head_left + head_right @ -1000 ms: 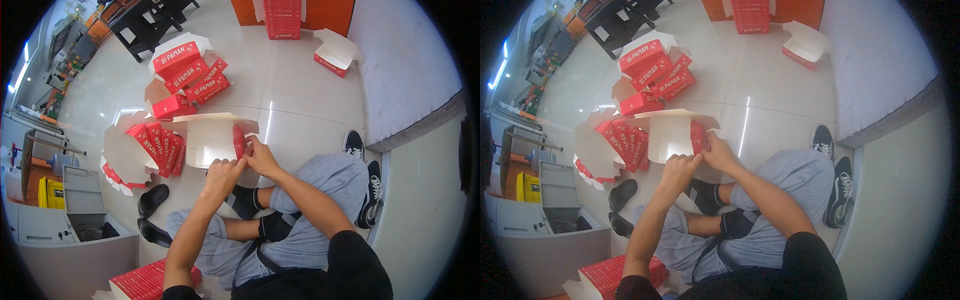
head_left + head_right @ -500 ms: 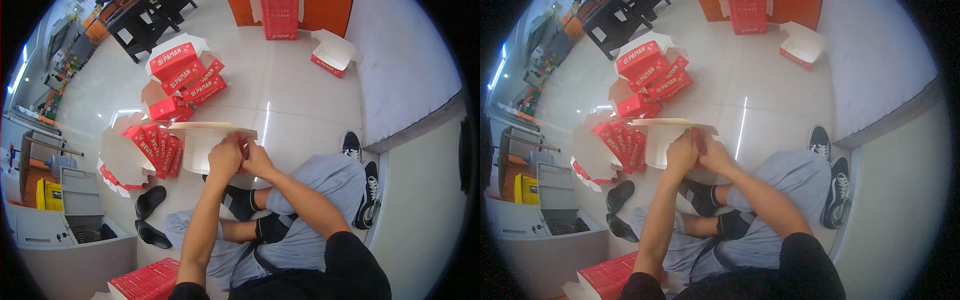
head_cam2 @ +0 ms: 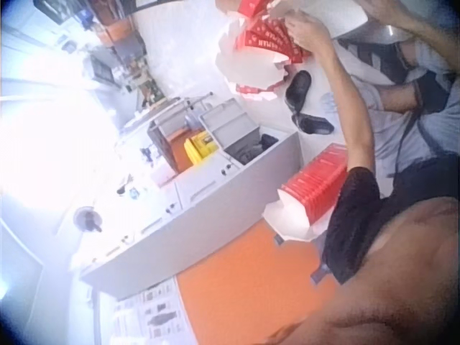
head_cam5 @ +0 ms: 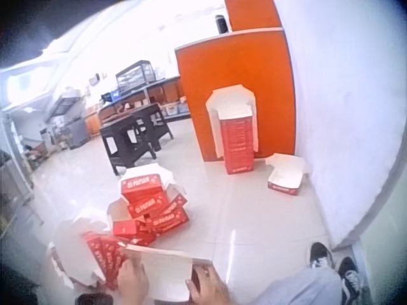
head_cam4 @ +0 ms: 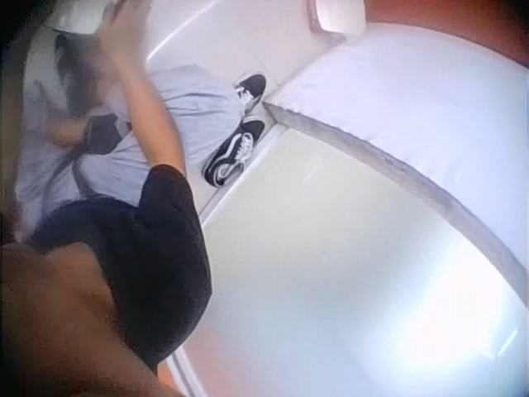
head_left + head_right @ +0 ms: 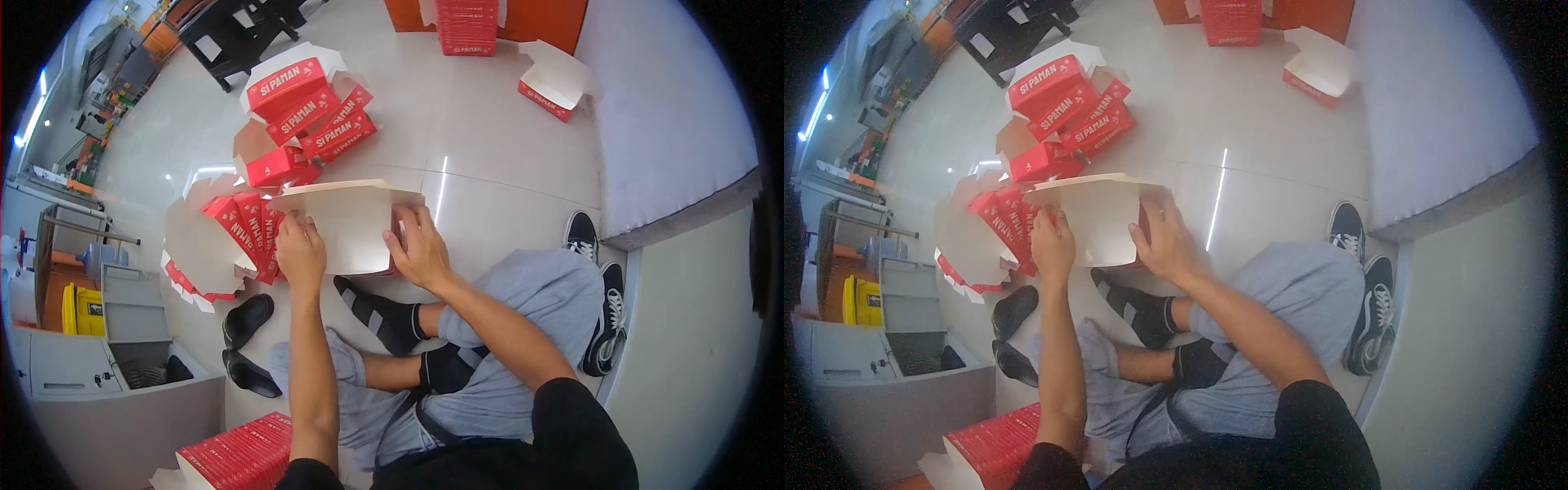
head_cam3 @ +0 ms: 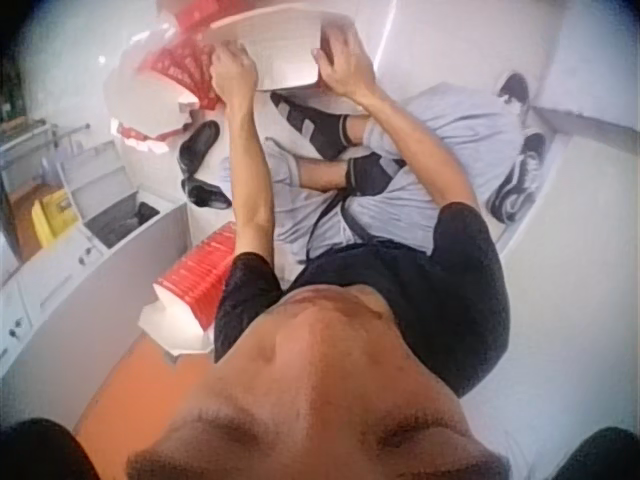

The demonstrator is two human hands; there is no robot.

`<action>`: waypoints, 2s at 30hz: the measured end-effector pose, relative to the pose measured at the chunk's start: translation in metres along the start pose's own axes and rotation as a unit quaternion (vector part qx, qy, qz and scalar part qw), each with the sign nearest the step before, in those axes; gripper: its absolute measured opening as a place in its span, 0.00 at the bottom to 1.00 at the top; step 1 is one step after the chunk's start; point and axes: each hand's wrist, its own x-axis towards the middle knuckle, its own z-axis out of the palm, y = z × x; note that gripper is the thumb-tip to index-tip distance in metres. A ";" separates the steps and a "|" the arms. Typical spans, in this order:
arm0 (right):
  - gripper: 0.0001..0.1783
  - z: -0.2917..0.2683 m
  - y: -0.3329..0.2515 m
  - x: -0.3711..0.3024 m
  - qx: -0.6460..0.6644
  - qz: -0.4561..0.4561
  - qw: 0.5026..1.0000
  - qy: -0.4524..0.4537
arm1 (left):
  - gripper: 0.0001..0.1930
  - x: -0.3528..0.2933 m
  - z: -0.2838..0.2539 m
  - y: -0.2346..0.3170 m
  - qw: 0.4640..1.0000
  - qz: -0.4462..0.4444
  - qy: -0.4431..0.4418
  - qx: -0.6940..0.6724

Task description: The person sits on the floor and assembles red and white cardboard food boxes by folding the flaps and tucking them into slots. They handle the boxes one at a time, stacking the completed units into a pile.

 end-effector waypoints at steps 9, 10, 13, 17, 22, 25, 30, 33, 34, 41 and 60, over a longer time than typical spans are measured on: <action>0.31 0.003 0.015 -0.002 -0.057 -0.055 0.993 -0.087 | 0.22 -0.013 0.011 -0.020 0.957 -0.173 -0.228 0.050; 0.32 0.001 0.015 -0.003 -0.054 -0.039 0.991 -0.112 | 0.21 -0.013 0.011 -0.020 0.959 -0.174 -0.219 0.040; 0.34 -0.013 0.014 0.002 -0.085 -0.012 0.978 -0.191 | 0.21 -0.013 0.017 -0.025 0.951 -0.184 -0.244 0.043; 0.31 -0.121 -0.041 0.030 -0.177 -0.076 0.876 -0.443 | 0.22 -0.011 0.006 -0.021 0.947 -0.186 -0.256 0.053; 0.28 -0.219 0.060 0.072 -0.158 0.019 0.896 -0.414 | 0.22 0.000 0.009 -0.010 0.941 -0.199 -0.272 0.031; 0.25 -0.247 0.171 0.104 -0.324 0.077 0.895 -0.296 | 0.25 0.001 0.028 -0.014 0.959 -0.179 -0.211 -0.060; 0.29 -0.251 0.259 0.159 -0.469 0.208 0.841 -0.174 | 0.27 0.015 0.034 -0.023 0.941 -0.199 -0.272 0.014; 0.31 -0.256 0.291 0.194 -0.504 0.224 0.821 -0.144 | 0.28 0.013 0.032 -0.025 0.941 -0.190 -0.274 0.051; 0.31 -0.263 0.310 0.201 -0.516 0.205 0.821 -0.132 | 0.28 0.013 0.029 -0.019 0.938 -0.192 -0.284 0.055; 0.27 -0.418 0.434 0.223 -0.541 0.229 0.809 -0.024 | 0.26 0.003 0.061 0.028 0.946 -0.130 -0.289 -0.058; 0.05 -0.258 0.026 0.055 0.050 0.047 0.996 0.061 | 0.23 -0.063 -0.004 0.018 0.962 -0.169 -0.160 -0.143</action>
